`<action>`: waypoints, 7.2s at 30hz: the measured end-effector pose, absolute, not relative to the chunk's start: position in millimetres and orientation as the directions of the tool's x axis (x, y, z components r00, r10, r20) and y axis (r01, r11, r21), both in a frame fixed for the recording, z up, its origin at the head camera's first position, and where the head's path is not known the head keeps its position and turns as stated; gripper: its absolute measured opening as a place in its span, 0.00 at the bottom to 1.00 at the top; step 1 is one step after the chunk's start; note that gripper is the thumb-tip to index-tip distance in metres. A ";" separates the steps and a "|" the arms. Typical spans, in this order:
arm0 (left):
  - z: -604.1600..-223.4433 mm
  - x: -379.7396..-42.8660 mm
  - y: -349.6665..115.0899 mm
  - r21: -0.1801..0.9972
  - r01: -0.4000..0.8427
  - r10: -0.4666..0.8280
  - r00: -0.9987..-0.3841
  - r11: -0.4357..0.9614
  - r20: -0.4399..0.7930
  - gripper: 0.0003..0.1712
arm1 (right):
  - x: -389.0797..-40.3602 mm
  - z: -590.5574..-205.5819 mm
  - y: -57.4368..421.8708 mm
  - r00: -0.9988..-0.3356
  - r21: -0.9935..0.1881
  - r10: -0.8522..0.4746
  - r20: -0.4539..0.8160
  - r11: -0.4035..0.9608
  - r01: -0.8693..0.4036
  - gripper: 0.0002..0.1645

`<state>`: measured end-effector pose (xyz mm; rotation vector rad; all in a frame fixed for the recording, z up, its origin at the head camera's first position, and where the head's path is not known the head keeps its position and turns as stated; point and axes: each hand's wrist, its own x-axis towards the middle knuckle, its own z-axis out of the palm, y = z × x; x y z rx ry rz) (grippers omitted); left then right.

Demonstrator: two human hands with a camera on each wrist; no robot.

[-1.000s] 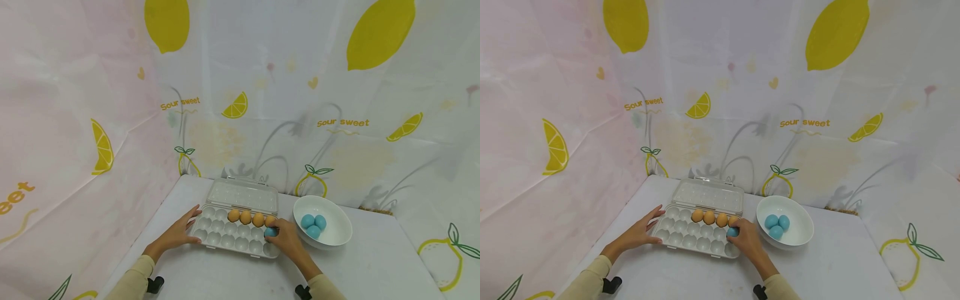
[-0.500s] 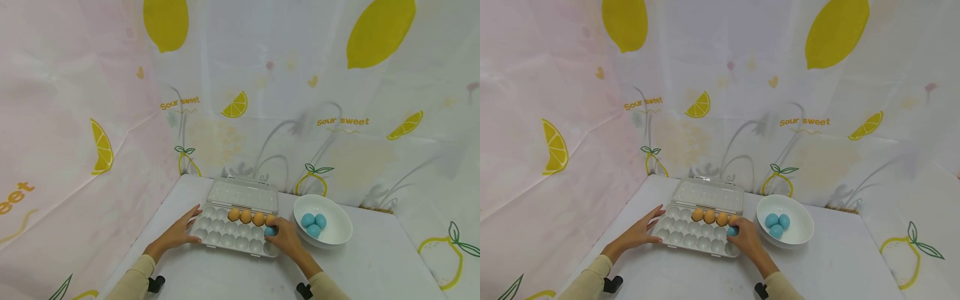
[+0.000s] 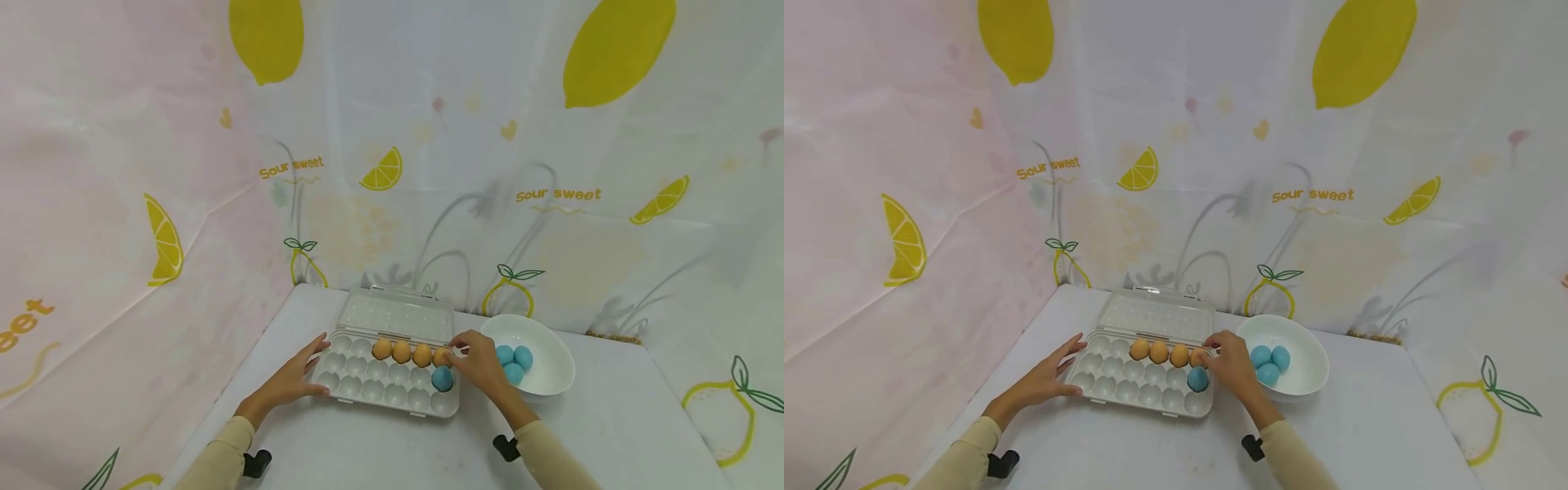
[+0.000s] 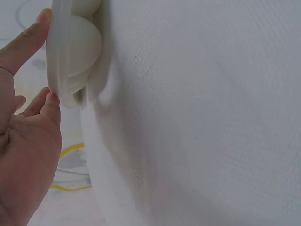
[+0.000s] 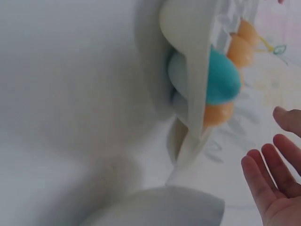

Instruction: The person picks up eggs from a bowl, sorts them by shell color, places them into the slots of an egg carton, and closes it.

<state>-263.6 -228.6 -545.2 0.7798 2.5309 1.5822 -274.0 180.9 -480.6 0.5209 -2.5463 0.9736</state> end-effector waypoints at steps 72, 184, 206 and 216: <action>-544.0 -262.1 -228.7 0.876 0.363 0.460 -0.867 0.316 0.194 0.66 | -349.9 -452.8 313.5 -0.904 -0.468 0.120 -0.411 0.823 0.322 0.27; -538.5 -260.8 -225.2 0.878 0.349 0.427 -0.884 0.328 0.192 0.68 | -268.8 -495.2 136.9 -0.824 -0.491 -0.425 0.374 0.663 -0.565 0.14; -538.3 -258.3 -221.0 0.880 0.333 0.429 -0.887 0.339 0.171 0.68 | -268.3 -513.0 133.0 -0.800 -0.393 -0.442 0.406 0.706 -0.590 0.14; -532.6 -256.9 -219.9 0.886 0.335 0.429 -0.885 0.321 0.179 0.67 | -270.0 -505.6 136.1 -0.816 -0.480 -0.438 0.376 0.661 -0.576 0.15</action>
